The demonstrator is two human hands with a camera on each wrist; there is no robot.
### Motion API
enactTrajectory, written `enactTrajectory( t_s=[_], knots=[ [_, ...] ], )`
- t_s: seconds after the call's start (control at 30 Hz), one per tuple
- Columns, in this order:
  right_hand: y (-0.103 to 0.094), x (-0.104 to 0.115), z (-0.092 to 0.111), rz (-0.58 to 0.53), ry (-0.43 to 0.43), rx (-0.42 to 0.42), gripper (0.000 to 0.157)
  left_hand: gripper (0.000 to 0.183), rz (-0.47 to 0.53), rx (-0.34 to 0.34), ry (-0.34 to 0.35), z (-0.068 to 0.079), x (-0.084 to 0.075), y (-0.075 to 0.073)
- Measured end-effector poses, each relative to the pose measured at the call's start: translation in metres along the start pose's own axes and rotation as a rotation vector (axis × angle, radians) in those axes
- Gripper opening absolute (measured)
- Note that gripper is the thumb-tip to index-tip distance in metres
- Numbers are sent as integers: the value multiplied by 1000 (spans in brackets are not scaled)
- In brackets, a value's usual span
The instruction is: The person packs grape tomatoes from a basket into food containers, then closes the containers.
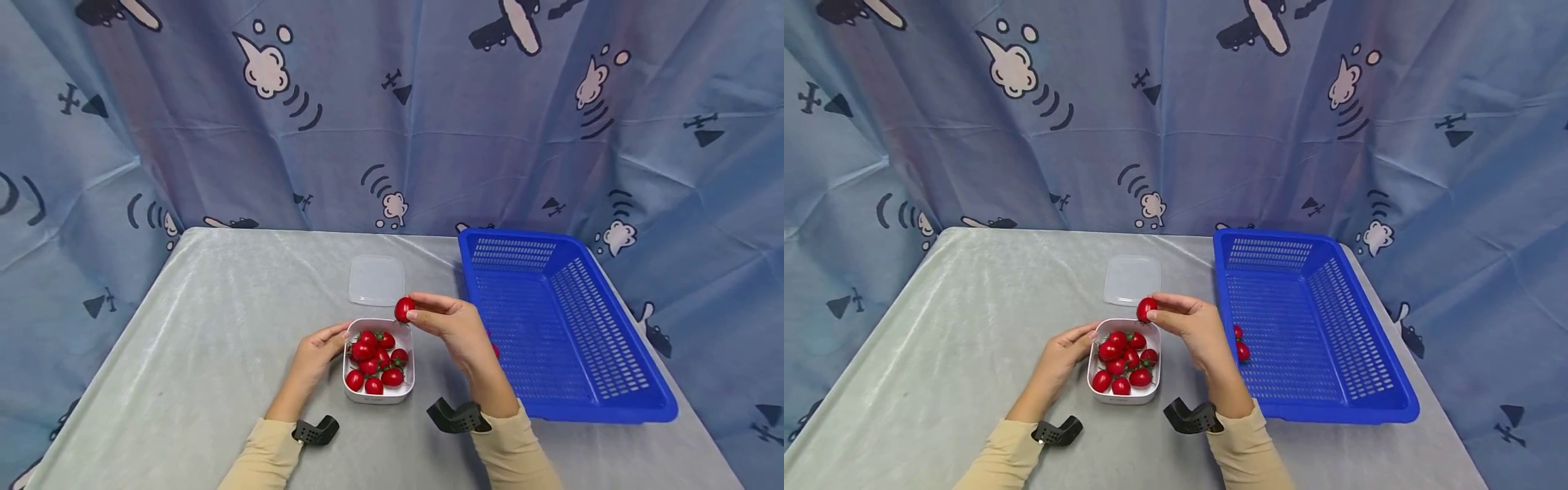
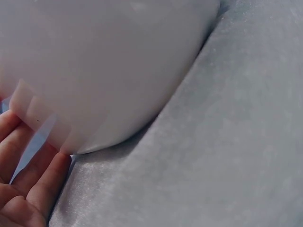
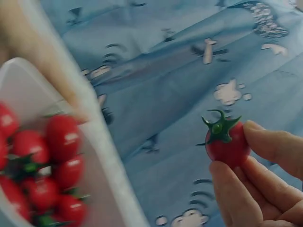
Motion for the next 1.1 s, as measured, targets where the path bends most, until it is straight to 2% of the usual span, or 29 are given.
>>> enactTrajectory(
  t_s=[0.17,0.3,0.63,0.9,1.1],
  knots=[
    [4,-26,5,90,50,-4,38,36,-15,3,-10,-1,-2,2],
    [7,-37,6,139,39,-2,36,36,-21,1,-11,-3,-3,3],
    [19,-48,7,183,16,1,34,36,-14,-14,-22,0,-1,0],
    [22,-52,10,210,14,-14,30,36,-6,1,-18,-1,-1,-1],
    [26,-48,12,309,-27,-13,30,37,10,16,-12,-2,0,1]
  ],
)
Point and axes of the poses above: each hand's wrist, its own z-axis away from the middle knuckle, its own y-axis out of the palm, x = y × z, the point moved 10 cm from there along -z, towards the middle knuckle, and after that the axes turned 14 degrees about -y, right-handed, at the moved point
